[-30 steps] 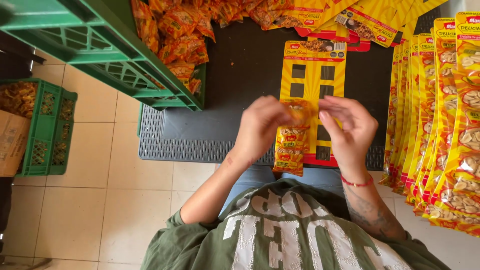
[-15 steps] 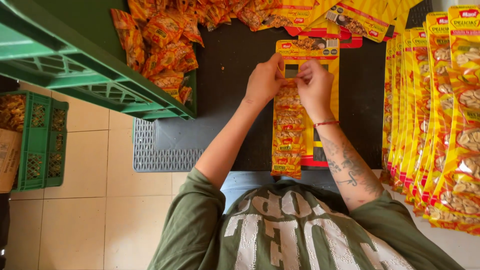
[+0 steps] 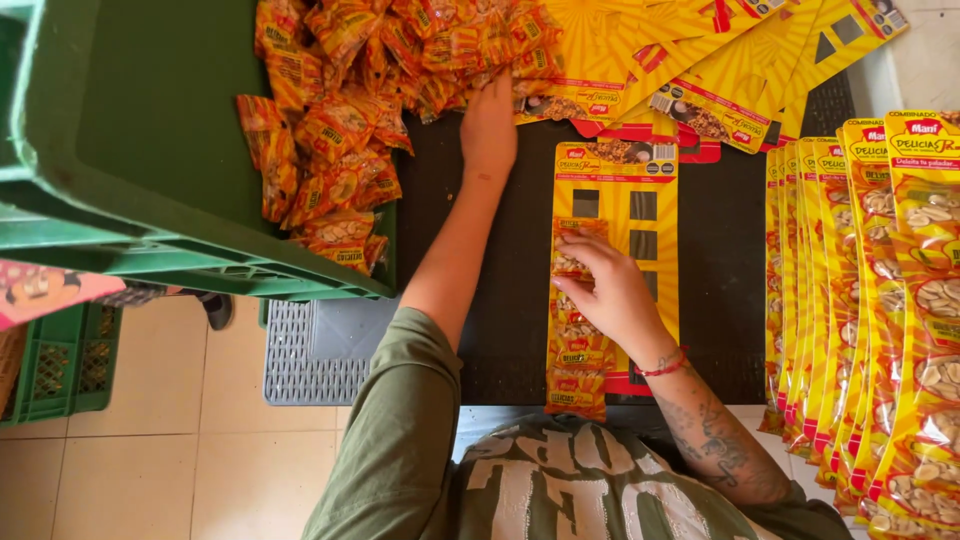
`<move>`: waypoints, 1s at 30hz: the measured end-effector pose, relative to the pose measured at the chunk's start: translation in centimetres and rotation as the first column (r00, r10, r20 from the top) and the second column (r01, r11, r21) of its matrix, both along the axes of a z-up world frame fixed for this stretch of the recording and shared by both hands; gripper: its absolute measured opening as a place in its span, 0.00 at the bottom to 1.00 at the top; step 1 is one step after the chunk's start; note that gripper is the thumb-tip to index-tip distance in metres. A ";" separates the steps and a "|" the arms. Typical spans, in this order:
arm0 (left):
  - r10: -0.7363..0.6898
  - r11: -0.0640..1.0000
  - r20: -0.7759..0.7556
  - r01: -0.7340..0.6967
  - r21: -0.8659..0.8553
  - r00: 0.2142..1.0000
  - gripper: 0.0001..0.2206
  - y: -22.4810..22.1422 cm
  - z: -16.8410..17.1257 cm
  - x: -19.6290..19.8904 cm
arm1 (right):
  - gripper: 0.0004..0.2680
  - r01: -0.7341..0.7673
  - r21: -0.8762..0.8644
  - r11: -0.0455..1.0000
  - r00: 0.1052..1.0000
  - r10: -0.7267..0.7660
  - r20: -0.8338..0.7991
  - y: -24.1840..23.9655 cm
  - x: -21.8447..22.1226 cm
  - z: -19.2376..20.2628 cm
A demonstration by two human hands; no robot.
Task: Attaching individual snack packets to cardboard display strips for retail display.
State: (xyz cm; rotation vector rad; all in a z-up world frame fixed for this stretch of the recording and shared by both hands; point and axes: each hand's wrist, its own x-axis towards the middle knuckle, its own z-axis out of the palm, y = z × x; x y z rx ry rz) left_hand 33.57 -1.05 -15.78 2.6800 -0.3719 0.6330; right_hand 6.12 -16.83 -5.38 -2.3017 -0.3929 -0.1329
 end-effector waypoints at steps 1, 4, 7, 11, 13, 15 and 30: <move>-0.005 1.000 -0.004 0.005 -0.002 1.000 0.25 0.8 0.5 -0.3 | 0.15 0.005 -0.002 1.000 1.000 -0.005 -0.004 -0.3 0.0 0.2; -0.032 0.976 0.066 0.045 -0.212 0.997 0.15 2.4 3.2 -2.6 | 0.12 0.015 0.076 0.997 0.996 -0.021 0.089 -1.1 0.0 1.2; -0.028 0.827 0.042 0.047 -0.560 0.999 0.07 2.8 8.0 -8.3 | 0.09 0.087 0.257 0.962 0.980 -0.128 0.150 -1.0 0.1 2.7; -0.289 0.641 -0.055 0.150 -0.753 0.956 0.03 1.3 11.4 -16.0 | 0.13 0.187 0.663 0.724 0.982 -0.122 -0.144 0.6 0.5 3.2; -0.355 0.644 -0.102 0.164 -0.747 0.929 0.03 1.2 12.3 -18.5 | 0.12 0.211 0.720 0.661 0.977 -0.124 -0.172 0.9 0.9 1.8; -0.332 0.726 -0.172 0.135 -0.674 0.927 0.04 2.0 13.0 -20.5 | 0.07 0.273 0.776 0.569 0.943 -0.316 -0.101 0.1 1.0 -2.0; -0.651 0.057 -0.223 -0.246 -0.968 0.725 0.10 0.4 11.9 -23.8 | 0.13 0.308 0.874 0.375 0.948 -0.199 -0.249 0.1 -4.8 1.9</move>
